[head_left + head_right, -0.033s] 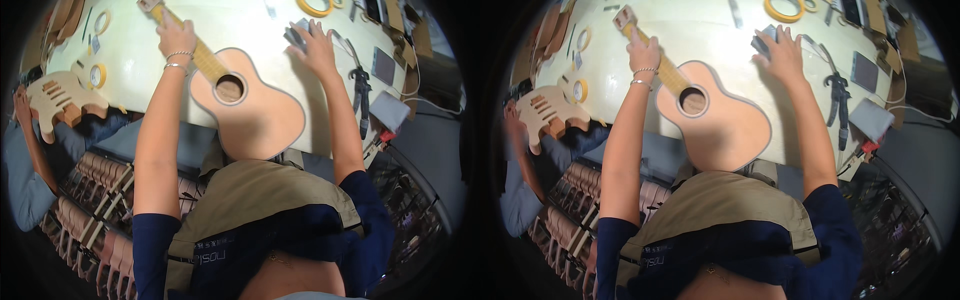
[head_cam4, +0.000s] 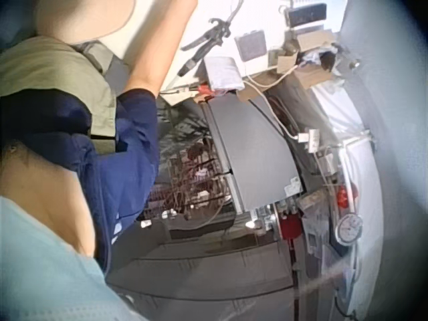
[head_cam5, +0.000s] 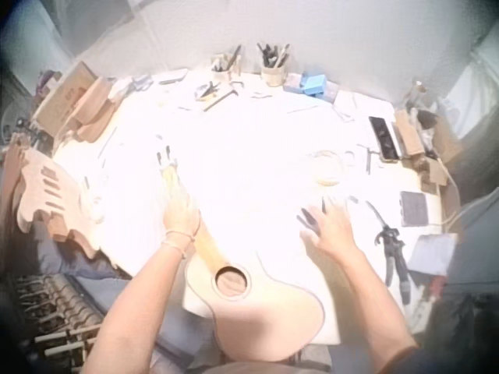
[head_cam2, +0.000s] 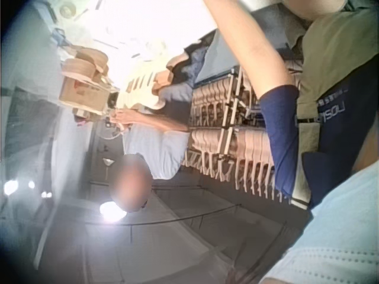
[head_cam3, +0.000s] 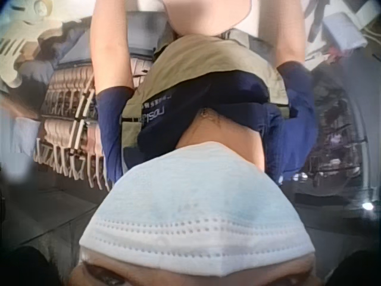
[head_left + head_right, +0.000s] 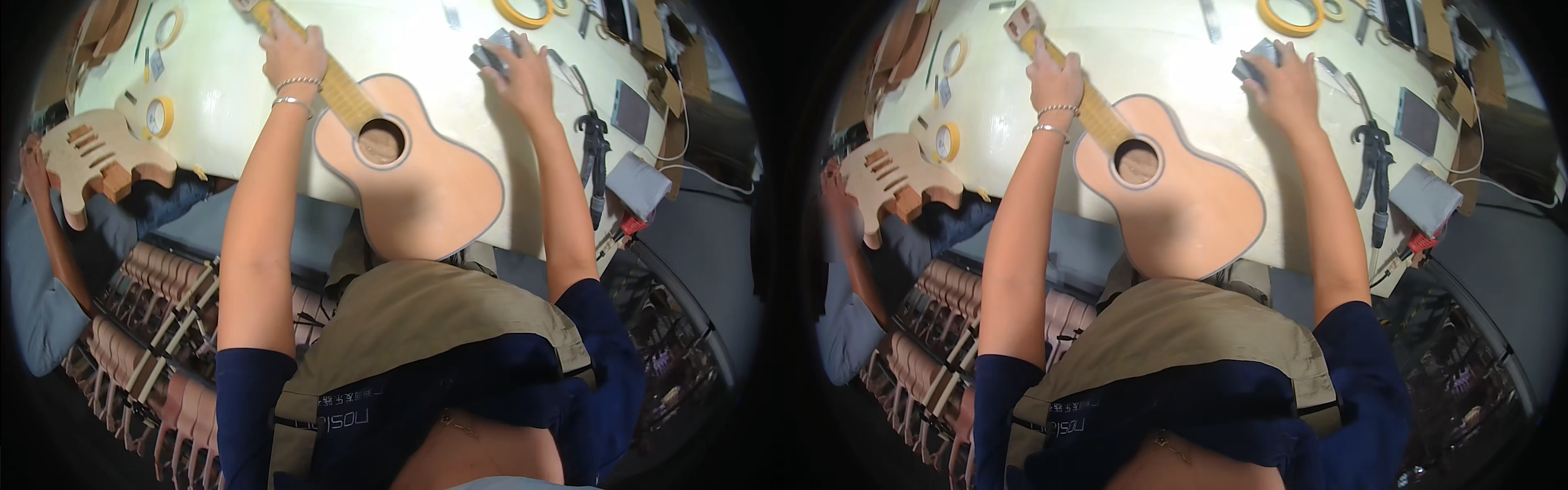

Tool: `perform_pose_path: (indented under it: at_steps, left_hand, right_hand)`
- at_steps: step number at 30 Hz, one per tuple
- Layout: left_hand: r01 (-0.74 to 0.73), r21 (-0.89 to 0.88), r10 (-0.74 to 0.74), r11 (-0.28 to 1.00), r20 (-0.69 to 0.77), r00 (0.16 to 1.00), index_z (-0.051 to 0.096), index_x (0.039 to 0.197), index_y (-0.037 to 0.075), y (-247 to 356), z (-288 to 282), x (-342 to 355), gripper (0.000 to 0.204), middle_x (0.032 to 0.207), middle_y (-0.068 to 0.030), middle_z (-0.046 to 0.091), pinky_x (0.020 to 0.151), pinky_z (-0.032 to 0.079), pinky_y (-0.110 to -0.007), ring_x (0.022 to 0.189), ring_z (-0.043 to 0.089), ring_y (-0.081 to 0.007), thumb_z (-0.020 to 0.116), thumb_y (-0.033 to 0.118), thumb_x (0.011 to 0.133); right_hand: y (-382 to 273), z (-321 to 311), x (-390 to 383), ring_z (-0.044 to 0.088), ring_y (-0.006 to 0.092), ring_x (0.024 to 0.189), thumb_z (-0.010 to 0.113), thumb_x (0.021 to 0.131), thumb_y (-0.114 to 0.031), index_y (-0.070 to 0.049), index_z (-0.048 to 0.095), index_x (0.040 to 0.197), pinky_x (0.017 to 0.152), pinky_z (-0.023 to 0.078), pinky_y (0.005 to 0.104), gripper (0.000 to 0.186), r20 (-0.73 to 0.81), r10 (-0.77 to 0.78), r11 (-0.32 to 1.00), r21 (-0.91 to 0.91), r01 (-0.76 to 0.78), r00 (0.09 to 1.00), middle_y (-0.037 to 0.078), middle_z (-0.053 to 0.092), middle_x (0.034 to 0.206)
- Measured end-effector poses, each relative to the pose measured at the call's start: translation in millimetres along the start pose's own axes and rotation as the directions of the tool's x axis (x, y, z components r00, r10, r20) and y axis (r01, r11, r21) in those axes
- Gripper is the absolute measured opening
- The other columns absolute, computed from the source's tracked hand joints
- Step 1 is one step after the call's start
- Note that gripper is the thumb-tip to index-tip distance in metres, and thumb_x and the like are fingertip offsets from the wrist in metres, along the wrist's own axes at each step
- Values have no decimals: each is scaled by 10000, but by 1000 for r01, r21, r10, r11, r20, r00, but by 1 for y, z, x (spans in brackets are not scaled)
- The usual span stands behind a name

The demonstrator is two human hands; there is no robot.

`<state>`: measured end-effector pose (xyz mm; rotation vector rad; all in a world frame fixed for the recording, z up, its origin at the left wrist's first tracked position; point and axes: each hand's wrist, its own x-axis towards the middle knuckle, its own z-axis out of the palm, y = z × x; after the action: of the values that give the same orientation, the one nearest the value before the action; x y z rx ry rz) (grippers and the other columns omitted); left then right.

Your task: The person sands the body of an acoustic guitar using a handheld electric sander and then hand-sands the edges with a sanding block. The person also uses a small tool to scrape or clean the edges around the soundhole.

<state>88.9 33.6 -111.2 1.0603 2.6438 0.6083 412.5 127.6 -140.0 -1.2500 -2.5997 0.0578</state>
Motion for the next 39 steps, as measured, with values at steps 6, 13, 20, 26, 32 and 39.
perform_pose_path:
  at_steps: [6, 13, 20, 26, 32, 39]
  left_hand:
    - [-95, -11, 92, 995, -172, 981, 272, 1574, 75, -35, 14, 3, 826, 1304, -310, 525, 928, 505, -501, 1057, 623, -451, 594, 388, 881]
    - [-135, -123, 100, 983, -254, 962, 273, 1556, 57, -28, 23, -11, 774, 1400, -283, 475, 894, 513, -506, 1066, 599, -457, 620, 219, 883]
    - [-94, -136, 68, 986, -183, 981, 329, 1512, 51, -11, 12, -7, 725, 1249, -320, 524, 853, 518, -534, 995, 614, -467, 634, 211, 875]
    - [-51, -108, 31, 993, -180, 983, 334, 1506, 48, -4, -2, -16, 717, 1187, -324, 550, 821, 523, -541, 929, 629, -480, 637, 202, 874]
    - [-24, -71, 12, 997, -164, 986, 328, 1512, 48, -10, 5, -8, 718, 1207, -323, 552, 851, 513, -546, 956, 622, -476, 636, 206, 883]
    - [-102, -79, 86, 992, -195, 977, 321, 1521, 47, -14, 21, 2, 738, 1175, -313, 572, 849, 512, -551, 967, 616, -478, 645, 226, 883]
  right_hand:
    - [-104, -69, -4, 626, 340, 1068, 788, 788, -394, -290, 780, 1141, 892, 530, 434, 368, -109, 49, 930, 369, -5, 993, 183, 613, 1320]
    - [-153, -47, -33, 511, 275, 854, 820, 758, -339, -257, 795, 1127, 807, 464, 357, 379, -97, -132, 968, 201, 149, 987, 227, 573, 1403]
    - [-153, -36, -14, 496, 308, 902, 792, 762, -347, -301, 775, 1135, 800, 422, 379, 376, -90, -219, 956, 177, 232, 972, 236, 522, 1439]
    - [-167, -26, 29, 500, 284, 865, 800, 764, -364, -279, 773, 1160, 812, 428, 369, 405, -85, -263, 950, 153, 273, 961, 236, 525, 1439]
    - [-145, -37, -31, 538, 310, 888, 778, 790, -336, -260, 776, 1150, 821, 432, 390, 368, -56, -224, 944, 233, 231, 973, 271, 556, 1380]
    - [-149, -36, -41, 535, 335, 889, 790, 794, -325, -227, 773, 1157, 831, 435, 413, 376, -52, -161, 967, 189, 168, 986, 313, 538, 1370]
